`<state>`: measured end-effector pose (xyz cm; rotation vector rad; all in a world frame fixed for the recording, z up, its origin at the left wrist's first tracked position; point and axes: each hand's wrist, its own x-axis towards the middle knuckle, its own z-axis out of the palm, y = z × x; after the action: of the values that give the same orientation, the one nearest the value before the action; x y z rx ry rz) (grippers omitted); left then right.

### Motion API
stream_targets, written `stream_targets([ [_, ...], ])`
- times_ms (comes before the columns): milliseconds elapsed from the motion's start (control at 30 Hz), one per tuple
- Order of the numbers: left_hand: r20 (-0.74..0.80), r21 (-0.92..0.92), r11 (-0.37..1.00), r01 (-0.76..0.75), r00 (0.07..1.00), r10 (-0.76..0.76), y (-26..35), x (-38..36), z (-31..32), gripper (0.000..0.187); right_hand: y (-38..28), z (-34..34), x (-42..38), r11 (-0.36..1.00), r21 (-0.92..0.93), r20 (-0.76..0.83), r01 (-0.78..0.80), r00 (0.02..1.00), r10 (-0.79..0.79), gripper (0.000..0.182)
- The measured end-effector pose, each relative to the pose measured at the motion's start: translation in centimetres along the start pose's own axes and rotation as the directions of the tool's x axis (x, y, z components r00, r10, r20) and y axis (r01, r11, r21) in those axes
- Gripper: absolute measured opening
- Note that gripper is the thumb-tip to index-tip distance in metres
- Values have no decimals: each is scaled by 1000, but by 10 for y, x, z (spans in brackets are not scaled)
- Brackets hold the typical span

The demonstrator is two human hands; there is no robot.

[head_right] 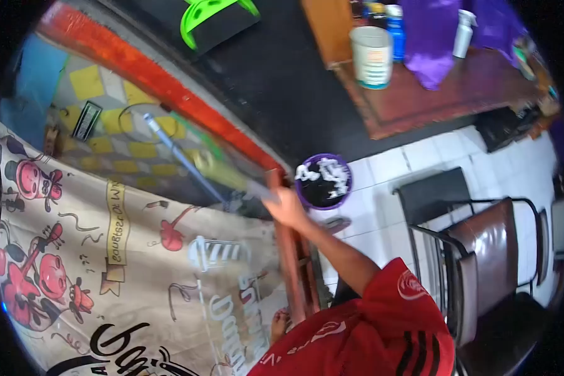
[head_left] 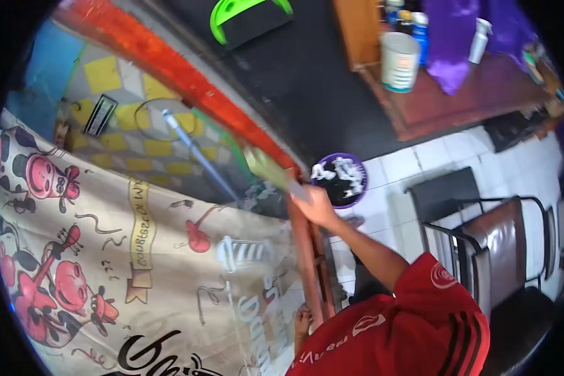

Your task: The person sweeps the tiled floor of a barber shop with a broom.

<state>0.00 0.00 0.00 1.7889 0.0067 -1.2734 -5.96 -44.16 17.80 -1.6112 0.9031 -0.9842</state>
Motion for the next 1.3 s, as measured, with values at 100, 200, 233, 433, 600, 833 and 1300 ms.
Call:
stream_targets([
  [100,137,6,989,-147,980,145,11,67,33,25,13,-42,-89,981,131,-117,145,985,-130,21],
  [200,309,409,895,-176,950,45,-31,54,7,23,-4,-104,-207,998,40,-248,42,968,-30,35],
  [233,351,423,874,-238,933,84,-28,44,19,23,-25,-116,-235,999,44,-372,-3,928,19,36],
  [433,457,457,868,-196,889,-39,-71,-19,42,21,-188,-168,-406,926,264,-733,270,680,11,40],
  [600,791,609,315,-728,588,-171,-125,-43,54,29,-78,-149,-500,962,-151,-761,-228,648,34,40],
  [833,435,799,593,-102,778,-452,-157,-111,144,76,-127,-183,-622,932,312,-854,183,484,191,39],
  [1300,226,562,451,693,396,-890,-421,-291,272,32,-321,-289,-1089,905,-154,-971,395,-232,-64,27],
])
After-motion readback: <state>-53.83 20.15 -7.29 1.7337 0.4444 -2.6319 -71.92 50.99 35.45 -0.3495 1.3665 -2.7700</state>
